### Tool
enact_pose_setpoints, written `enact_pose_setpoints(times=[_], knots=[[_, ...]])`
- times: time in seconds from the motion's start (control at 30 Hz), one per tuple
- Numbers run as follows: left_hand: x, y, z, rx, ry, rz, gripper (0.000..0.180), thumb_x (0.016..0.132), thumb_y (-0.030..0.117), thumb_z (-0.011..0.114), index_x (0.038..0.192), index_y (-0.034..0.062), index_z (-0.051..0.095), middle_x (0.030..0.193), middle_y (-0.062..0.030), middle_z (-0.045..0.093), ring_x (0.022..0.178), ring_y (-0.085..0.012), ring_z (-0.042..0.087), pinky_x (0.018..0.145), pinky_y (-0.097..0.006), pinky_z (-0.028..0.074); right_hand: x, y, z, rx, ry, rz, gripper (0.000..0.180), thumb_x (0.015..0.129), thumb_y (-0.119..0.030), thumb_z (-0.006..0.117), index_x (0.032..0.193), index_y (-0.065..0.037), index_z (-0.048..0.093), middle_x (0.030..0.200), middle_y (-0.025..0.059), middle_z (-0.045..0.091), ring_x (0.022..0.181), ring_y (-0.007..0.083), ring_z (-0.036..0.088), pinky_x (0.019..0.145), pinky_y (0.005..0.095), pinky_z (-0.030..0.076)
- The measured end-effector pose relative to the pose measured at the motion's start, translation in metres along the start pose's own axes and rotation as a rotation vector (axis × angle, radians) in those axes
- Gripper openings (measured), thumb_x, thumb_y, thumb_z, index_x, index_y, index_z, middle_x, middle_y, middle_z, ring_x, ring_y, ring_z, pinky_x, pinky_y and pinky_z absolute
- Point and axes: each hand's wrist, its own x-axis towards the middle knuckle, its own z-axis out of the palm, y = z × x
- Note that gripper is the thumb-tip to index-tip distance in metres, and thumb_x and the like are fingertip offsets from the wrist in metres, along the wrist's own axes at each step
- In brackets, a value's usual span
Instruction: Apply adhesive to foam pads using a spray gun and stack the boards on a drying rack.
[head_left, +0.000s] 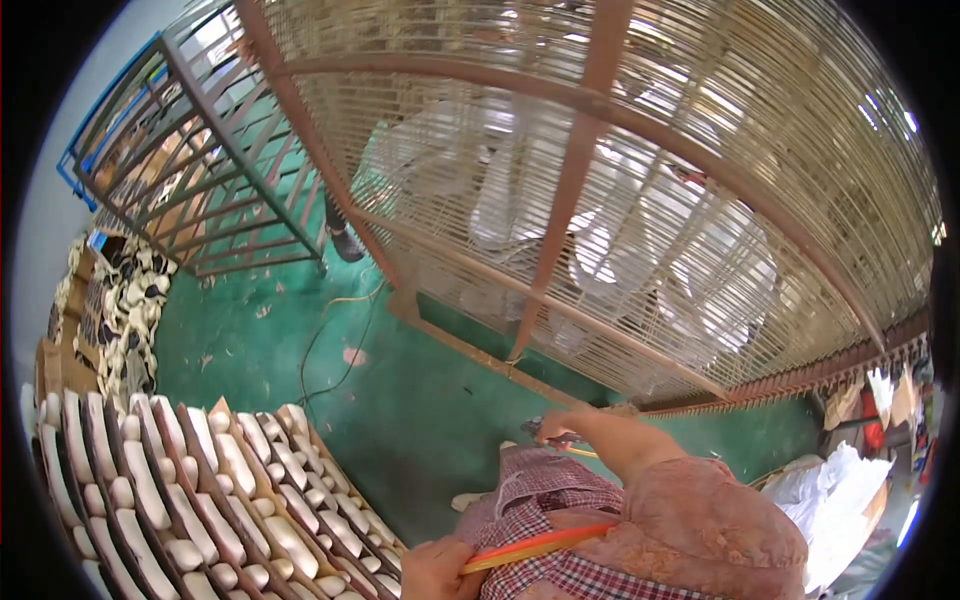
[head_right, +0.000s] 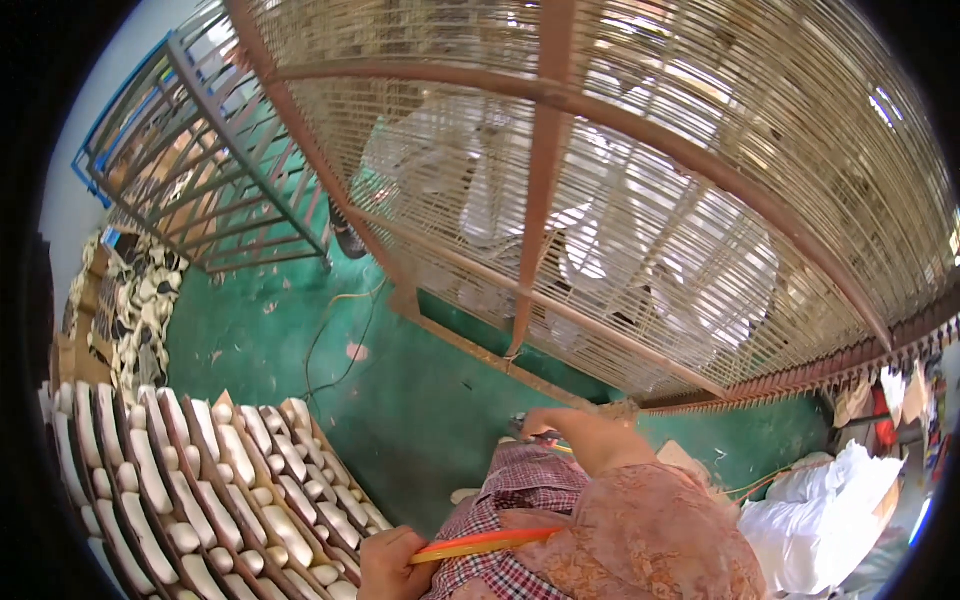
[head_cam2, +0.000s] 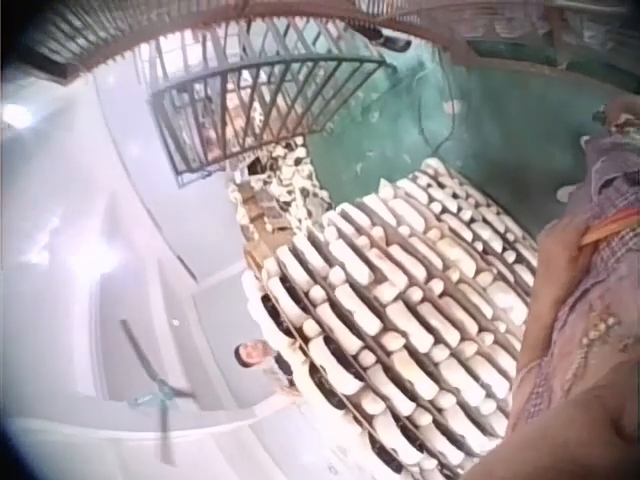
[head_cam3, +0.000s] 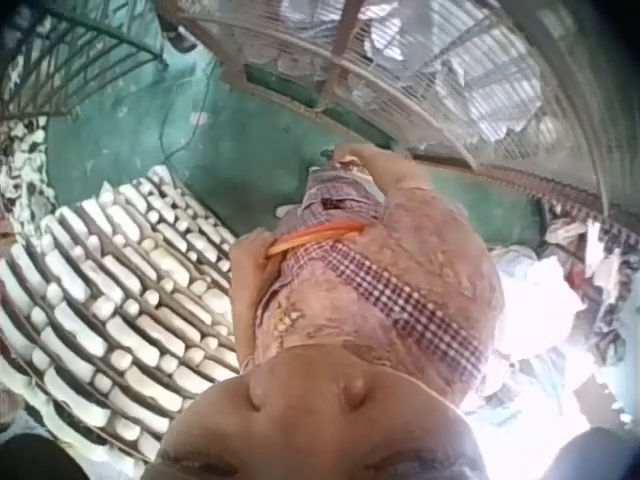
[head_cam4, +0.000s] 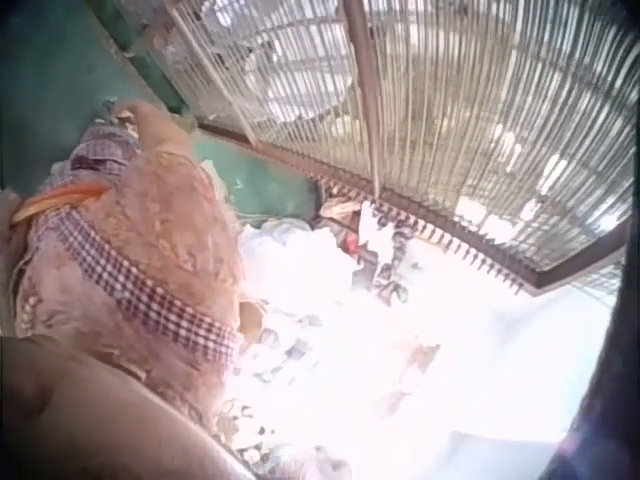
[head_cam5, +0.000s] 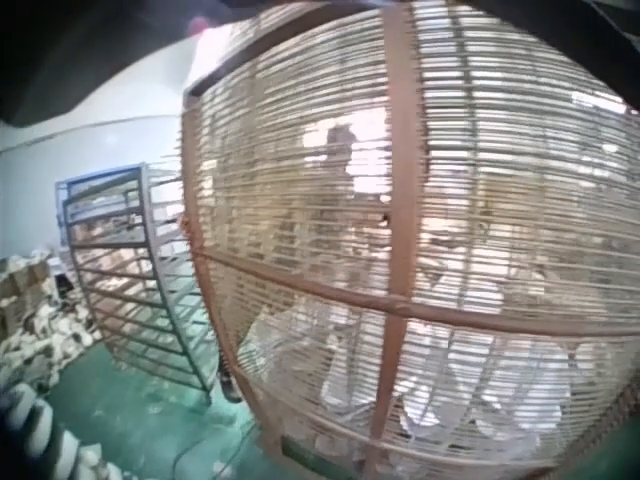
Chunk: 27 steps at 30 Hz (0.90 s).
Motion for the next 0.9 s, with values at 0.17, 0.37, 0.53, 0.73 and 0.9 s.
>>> enact_pose_setpoints(times=[0.17,0.37,0.53,0.73,0.9], knots=[[0.015,0.027,0.008,0.102,0.048,0.084,0.019,0.069,0.008,0.062,0.062,0.003,0.045,0.06,-0.0147,0.044,0.056,-0.0342,0.047,0.05,-0.041,0.036,0.015,-0.013,-0.007,0.043,-0.001,-0.167,0.02,0.073,-0.019,0.064,0.075,0.0,0.058,0.058,0.0093,0.055,0.043,0.0184,0.052,0.04,0.0328,0.047],[0.025,0.039,0.011,0.152,0.058,0.139,0.019,0.068,0.006,0.062,0.062,0.0028,0.044,0.059,-0.0139,0.043,0.053,-0.0333,0.046,0.048,-0.04,0.035,0.011,-0.015,-0.018,-0.052,0.014,-0.185,0.016,0.073,-0.014,0.061,0.076,0.001,0.059,0.058,0.0103,0.055,0.044,0.0194,0.054,0.038,0.0334,0.046],[0.035,0.04,0.016,0.178,0.042,0.17,0.019,0.067,0.005,0.062,0.061,0.0032,0.043,0.059,-0.0137,0.043,0.052,-0.0332,0.046,0.047,-0.04,0.035,0.02,0.013,-0.023,-0.021,0.037,-0.102,0.016,0.07,-0.013,0.062,0.073,0.002,0.059,0.062,0.0131,0.057,0.047,0.0208,0.056,0.039,0.0354,0.048],[0.049,0.041,0.027,0.145,0.013,0.174,0.019,0.064,0.005,0.064,0.062,0.0034,0.045,0.06,-0.0135,0.045,0.055,-0.0328,0.048,0.049,-0.039,0.036,0.023,0.046,-0.03,-0.149,0.115,-0.086,0.034,0.062,-0.026,0.069,0.086,-0.002,0.062,0.073,0.0129,0.061,0.053,0.0222,0.06,0.046,0.0362,0.052],[0.068,0.047,0.016,0.064,-0.024,0.137,0.014,0.065,0.008,0.066,0.068,0.0035,0.053,0.064,-0.0115,0.052,0.057,-0.0279,0.051,0.051,-0.037,0.038,0.024,0.056,-0.044,-0.055,0.104,-0.121,0.022,0.068,-0.016,0.062,0.077,0.003,0.058,0.061,0.0155,0.056,0.044,0.0245,0.056,0.037,0.0374,0.047]])
